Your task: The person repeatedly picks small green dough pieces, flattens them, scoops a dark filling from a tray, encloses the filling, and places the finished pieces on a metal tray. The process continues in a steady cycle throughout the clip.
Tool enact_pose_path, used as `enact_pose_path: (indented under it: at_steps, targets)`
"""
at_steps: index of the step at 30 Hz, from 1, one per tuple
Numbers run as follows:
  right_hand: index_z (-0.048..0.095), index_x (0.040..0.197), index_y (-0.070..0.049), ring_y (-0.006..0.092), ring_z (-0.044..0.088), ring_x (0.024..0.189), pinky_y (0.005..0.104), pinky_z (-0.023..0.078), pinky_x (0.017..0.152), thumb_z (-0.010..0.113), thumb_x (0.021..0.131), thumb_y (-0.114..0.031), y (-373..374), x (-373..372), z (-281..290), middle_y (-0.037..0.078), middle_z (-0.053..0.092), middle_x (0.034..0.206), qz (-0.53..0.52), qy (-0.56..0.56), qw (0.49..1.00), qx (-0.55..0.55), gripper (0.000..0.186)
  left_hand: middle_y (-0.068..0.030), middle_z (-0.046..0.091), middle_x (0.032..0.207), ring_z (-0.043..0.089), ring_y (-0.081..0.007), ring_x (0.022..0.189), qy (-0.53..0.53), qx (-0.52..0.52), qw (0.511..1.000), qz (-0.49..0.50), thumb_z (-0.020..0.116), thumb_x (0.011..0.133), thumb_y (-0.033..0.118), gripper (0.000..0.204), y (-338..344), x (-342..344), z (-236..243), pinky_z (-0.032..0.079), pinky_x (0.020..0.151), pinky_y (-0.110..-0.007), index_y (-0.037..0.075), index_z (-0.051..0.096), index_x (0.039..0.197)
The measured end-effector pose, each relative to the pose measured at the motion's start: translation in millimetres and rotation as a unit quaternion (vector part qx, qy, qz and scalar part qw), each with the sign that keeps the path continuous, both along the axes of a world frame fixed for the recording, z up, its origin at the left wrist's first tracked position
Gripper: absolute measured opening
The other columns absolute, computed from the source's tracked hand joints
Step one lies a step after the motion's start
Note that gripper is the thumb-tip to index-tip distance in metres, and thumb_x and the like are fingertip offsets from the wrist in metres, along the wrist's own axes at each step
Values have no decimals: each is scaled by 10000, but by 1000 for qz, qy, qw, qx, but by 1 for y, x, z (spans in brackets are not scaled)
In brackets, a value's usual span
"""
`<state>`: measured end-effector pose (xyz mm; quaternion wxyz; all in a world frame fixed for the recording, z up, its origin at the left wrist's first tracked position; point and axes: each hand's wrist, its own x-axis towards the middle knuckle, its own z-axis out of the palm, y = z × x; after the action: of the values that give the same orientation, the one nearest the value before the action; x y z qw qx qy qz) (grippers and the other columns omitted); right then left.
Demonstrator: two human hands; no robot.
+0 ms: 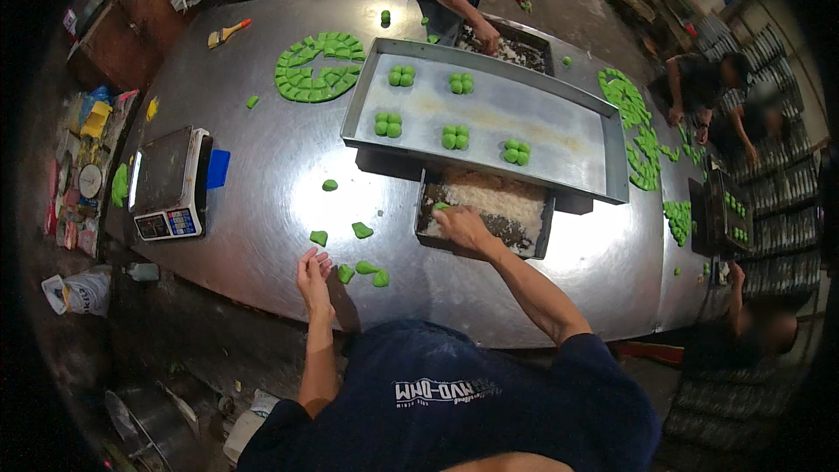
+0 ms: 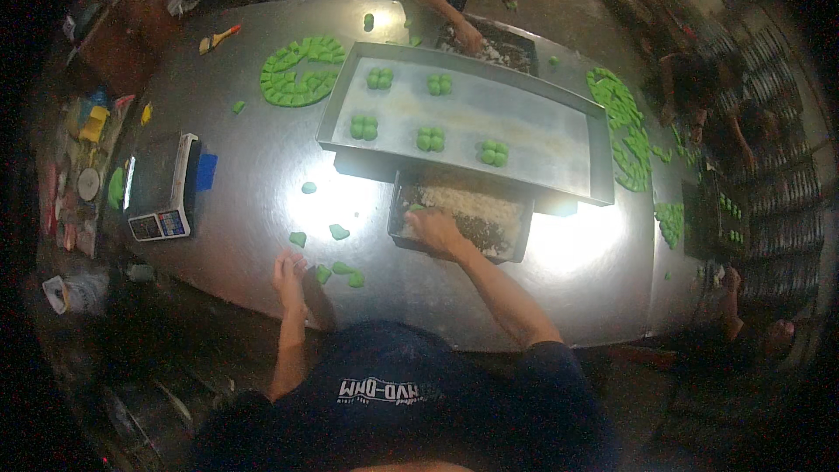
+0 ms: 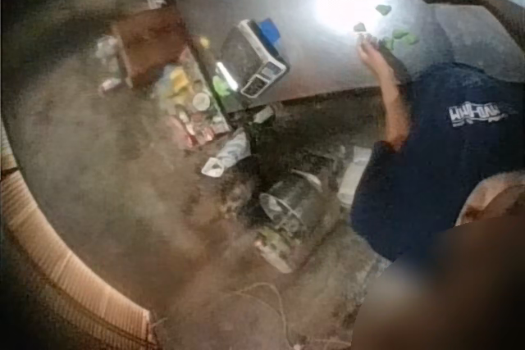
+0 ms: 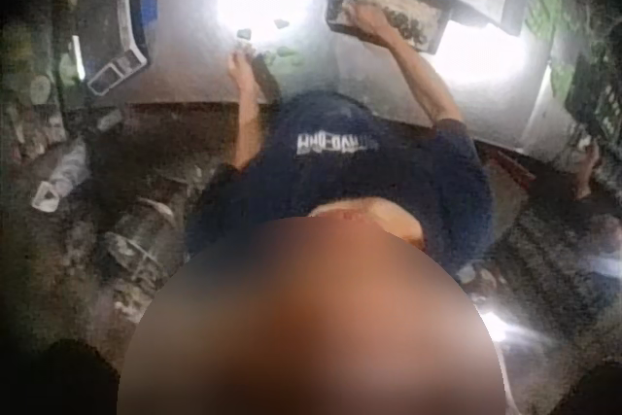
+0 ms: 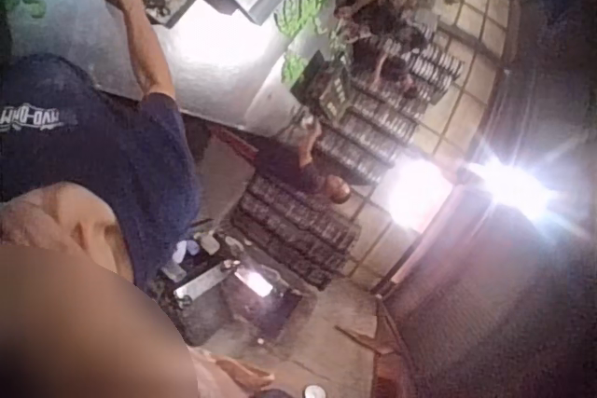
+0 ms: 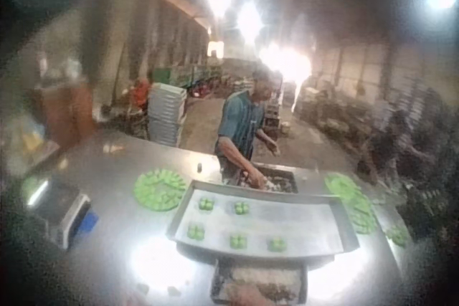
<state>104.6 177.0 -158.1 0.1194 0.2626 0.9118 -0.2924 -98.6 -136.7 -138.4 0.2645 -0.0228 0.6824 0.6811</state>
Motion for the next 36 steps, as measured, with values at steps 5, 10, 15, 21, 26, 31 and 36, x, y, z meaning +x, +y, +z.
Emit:
enact_pose_path:
  at_steps: [5,10,15,21,26,31,36]
  targets:
    - [584,1314,-120,368,473,1349,695,238,1129,298,1070,-447,-1,-4,-25,179,547,1416,39,-22,999,26,498,-145,618,1213,605,-246,1093,-19,16,1000,-15,465,1050,248,375,2,3,0,481,978,-388,27,530,1346]
    - [575,1355,-98,302,432,1404,642,243,1148,314,1076,-450,-2,-25,-18,128,501,1486,35,13,993,111,519,-80,647,1110,612,-140,954,-24,30,999,-27,473,1063,228,310,22,1,7,488,861,-283,41,572,1289]
    - [590,1341,-88,310,489,1359,660,251,1121,330,1072,-446,-2,-35,-3,116,529,1461,49,-122,987,91,518,-85,651,1113,612,-138,959,-2,53,994,-96,483,1055,225,311,46,4,23,484,867,-277,41,560,1294]
    - [593,1286,-161,364,583,1219,671,289,1055,431,1033,-449,-26,-10,-19,144,660,1246,-6,82,986,147,416,-103,661,1136,623,-152,984,-7,80,982,-174,499,1042,212,366,95,19,31,488,881,-289,61,482,1376]
    - [560,1303,-115,259,628,1085,463,437,973,489,1027,-517,-5,2,21,103,678,1166,-403,294,764,-408,493,-121,659,1193,615,-198,1073,57,99,943,-314,502,1052,230,463,153,48,42,492,917,-339,96,394,1481]
    - [561,1303,-88,199,627,1065,367,490,1000,562,1030,-285,-32,25,76,85,639,1228,-351,462,483,-656,337,-61,661,1116,570,-118,1031,85,83,858,-500,503,1058,193,416,188,76,63,475,891,-307,51,493,1449]
    - [494,1373,-51,175,612,1127,325,507,990,689,925,-33,-57,20,89,106,603,1280,-338,557,554,-518,489,-32,655,895,560,-101,817,116,124,916,-364,516,1043,200,320,197,103,74,465,724,-281,27,647,1277]
